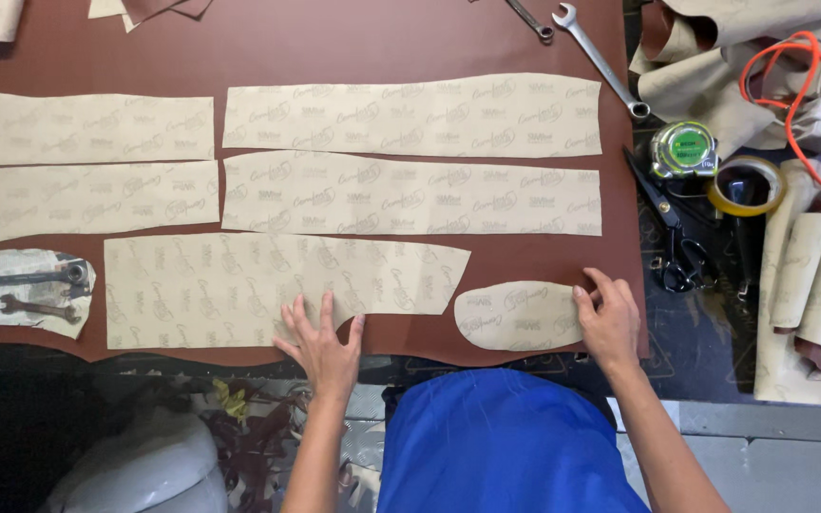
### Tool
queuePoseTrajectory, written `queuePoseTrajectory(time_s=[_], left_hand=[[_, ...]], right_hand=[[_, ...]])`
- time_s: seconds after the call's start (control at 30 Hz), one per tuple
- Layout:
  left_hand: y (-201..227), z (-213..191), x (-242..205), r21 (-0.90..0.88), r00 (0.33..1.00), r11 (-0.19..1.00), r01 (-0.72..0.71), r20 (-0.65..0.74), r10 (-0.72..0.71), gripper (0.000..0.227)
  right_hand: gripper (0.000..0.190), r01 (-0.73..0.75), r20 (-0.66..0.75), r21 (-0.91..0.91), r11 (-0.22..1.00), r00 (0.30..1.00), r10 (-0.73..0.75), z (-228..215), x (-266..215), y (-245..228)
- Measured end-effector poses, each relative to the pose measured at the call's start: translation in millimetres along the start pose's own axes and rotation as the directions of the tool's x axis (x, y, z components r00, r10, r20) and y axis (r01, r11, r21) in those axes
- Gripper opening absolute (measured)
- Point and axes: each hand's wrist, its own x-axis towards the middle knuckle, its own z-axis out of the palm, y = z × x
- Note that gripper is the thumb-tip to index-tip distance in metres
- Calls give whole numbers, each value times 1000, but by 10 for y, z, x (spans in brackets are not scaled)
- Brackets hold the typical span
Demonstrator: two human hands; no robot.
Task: The person arranges multiple pre-cut brown leather pieces on a large worktable. They pick up each piece, flip it to show the backing, and place it in a neat layout alongside other pieces. The person also moves a wrench and other tools aside to clear space for the arrangement.
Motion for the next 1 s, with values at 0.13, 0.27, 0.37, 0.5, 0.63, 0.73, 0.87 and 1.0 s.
queuePoseTrajectory(time_s=[0.13,0.27,0.37,0.5,0.63,0.73,0.87,1.0], left_hand=[[68,6,148,-22,1000,1000,-17,-19,17,64],[166,-23,387,-52,998,998,-43,-39,41,61],[226,-15,552,-35,998,998,-59,-37,58,60],[247,7,736,-28,999,998,-51,-3,50,60],[171,33,836,-20,998,998,-53,-38,52,60],[114,56,918,-13,998,999,-47,-44,46,60],[44,77,989,17,1000,999,-27,-14,28,61],[46,141,1006,36,999,999,-36,-1,36,62]], right_hand=[[37,12,13,-20,1000,1000,-11,-7,17,4],[36,-23,24,6,1000,999,22,4,75,-23],[35,-23,14,0,1000,1000,23,17,86,-9],[36,-18,-1,-38,999,1000,18,48,76,7],[37,-48,29,-54,997,998,50,45,115,3],[37,-116,55,-48,992,991,119,26,123,-23],[35,-91,46,-67,994,994,94,28,129,-46],[35,-79,41,-72,994,996,82,9,142,-21]])
